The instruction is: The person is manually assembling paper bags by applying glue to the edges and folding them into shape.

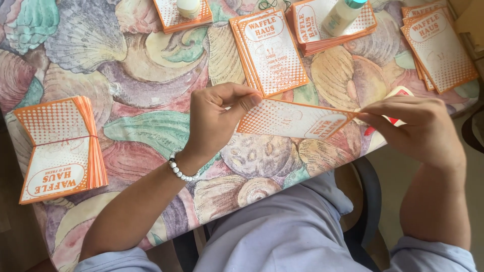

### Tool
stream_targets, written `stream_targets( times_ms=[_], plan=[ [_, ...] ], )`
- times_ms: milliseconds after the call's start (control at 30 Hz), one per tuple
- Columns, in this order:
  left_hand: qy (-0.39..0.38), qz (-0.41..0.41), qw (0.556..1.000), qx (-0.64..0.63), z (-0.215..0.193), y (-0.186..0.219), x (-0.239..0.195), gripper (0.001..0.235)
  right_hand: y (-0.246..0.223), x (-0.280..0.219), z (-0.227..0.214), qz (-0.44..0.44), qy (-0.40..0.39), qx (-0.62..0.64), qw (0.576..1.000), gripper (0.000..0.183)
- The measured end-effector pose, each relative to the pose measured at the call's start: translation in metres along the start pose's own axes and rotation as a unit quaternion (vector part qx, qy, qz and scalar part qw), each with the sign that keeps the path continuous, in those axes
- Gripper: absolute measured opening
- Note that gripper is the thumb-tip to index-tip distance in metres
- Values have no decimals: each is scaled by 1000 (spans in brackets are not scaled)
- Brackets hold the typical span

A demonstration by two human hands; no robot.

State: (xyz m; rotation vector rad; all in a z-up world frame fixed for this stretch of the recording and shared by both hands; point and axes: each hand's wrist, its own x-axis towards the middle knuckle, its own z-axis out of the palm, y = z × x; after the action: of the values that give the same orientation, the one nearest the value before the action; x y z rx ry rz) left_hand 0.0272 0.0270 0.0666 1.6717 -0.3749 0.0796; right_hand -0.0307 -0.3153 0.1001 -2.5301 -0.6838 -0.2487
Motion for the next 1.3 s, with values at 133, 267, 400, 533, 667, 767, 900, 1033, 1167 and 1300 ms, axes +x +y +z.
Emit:
stream_targets(
  times_ms=[133, 267, 400, 533, 667, 767, 900, 1033, 1167, 1300],
  plan=[
    [20, 1, 999, -38, -5, -6, 5, 10, 24, -39, -1, 107, 53, -40, 992, 6],
    [35, -20, 997, -63, -5, -7, 4, 13, 19, -53, 40, 295, -120, 155, 935, 19],
    [33, -27, 995, -86, -7, -2, 6, 12, -24, -34, 95, 156, -178, 433, 870, 45],
    [54, -46, 991, -115, -3, -9, 5, 12, -54, -15, 146, 165, -136, 643, 736, 76],
    [59, -58, 988, -132, -2, -13, 4, 13, -43, -14, 190, 213, 39, 637, 740, 75],
    [67, -59, 987, -134, -1, -14, 5, 13, -34, -10, 182, 208, 136, 628, 737, 80],
    [51, -69, 987, -138, 3, -15, 4, 12, -36, 2, 156, 258, 361, 590, 675, 35],
    [-30, -87, 984, -151, 15, -14, -4, 6, 73, -44, 130, 253, 412, 513, 709, 41],
    [-126, 20, 991, -32, 8, -12, -2, 11, 97, -28, 15, 309, 332, 252, 855, 29],
    [-88, 188, 959, 194, 2, -23, 9, 13, 239, -17, -56, 243, 23, 135, 960, 35]
  ],
)
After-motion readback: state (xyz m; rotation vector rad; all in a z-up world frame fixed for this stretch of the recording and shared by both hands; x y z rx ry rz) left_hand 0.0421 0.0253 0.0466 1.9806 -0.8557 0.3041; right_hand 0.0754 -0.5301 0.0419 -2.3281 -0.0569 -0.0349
